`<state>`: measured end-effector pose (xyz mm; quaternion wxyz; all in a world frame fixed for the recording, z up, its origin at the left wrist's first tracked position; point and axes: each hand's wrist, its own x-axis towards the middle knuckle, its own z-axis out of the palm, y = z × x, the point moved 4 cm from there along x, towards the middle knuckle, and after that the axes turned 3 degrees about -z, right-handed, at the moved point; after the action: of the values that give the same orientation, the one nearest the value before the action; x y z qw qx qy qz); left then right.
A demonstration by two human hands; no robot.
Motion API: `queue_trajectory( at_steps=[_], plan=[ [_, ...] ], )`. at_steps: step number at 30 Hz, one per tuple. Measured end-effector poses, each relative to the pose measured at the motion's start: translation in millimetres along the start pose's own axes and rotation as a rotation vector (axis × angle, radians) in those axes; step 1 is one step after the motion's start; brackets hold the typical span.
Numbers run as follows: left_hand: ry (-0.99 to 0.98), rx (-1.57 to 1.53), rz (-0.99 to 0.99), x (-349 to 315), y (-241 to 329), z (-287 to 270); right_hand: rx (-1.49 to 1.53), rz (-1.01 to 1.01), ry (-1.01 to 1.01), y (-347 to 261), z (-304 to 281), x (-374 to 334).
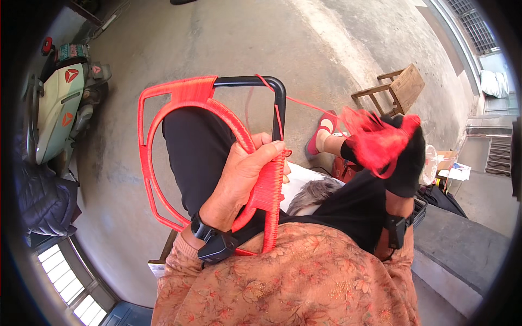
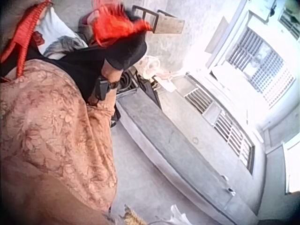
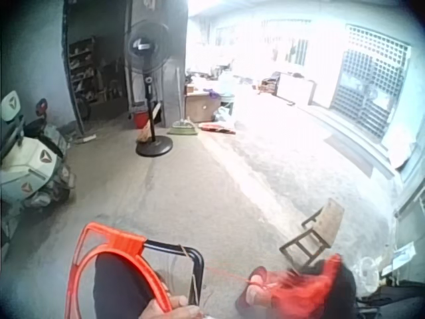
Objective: Weaving a red cord around a chair frame to create the seat or backrest.
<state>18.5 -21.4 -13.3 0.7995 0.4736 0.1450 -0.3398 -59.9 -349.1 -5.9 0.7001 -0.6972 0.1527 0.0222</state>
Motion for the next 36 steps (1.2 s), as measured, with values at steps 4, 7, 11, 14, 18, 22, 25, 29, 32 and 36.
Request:
queue_trajectory(
  at_steps=[4,7,11,14,18,22,25,29,32,36],
  plan=[
    [-0.008,0.009,0.014,1,2,0,-0.039,0.035,0.080,9,-43,-19],
    [-0.002,-0.031,0.012,0,1,0,-0.086,0.083,0.053,5,-55,-33],
    [0.008,-0.069,0.010,1,-1,-1,-0.139,0.122,-0.032,-10,-38,-34],
    [-0.006,-0.059,0.034,1,-2,-1,-0.137,0.122,-0.128,-21,2,-12],
    [-0.021,-0.014,0.060,-2,-2,-1,-0.061,0.097,-0.271,-23,83,36],
    [0.048,-0.082,0.004,-3,-3,-2,-0.022,0.103,-0.379,-21,150,52],
    [0.116,-0.099,-0.014,-2,-4,-2,-0.002,0.013,-0.516,-21,184,55],
    [0.116,-0.101,-0.020,-3,-3,-3,-0.175,0.075,-0.472,-14,186,51],
    [0.044,-0.079,-0.034,-2,-1,-5,-0.173,-0.034,-0.407,-17,179,49],
    [0.035,-0.138,-0.011,-3,-2,-6,-0.285,-0.082,-0.367,-19,169,44]
  ],
)
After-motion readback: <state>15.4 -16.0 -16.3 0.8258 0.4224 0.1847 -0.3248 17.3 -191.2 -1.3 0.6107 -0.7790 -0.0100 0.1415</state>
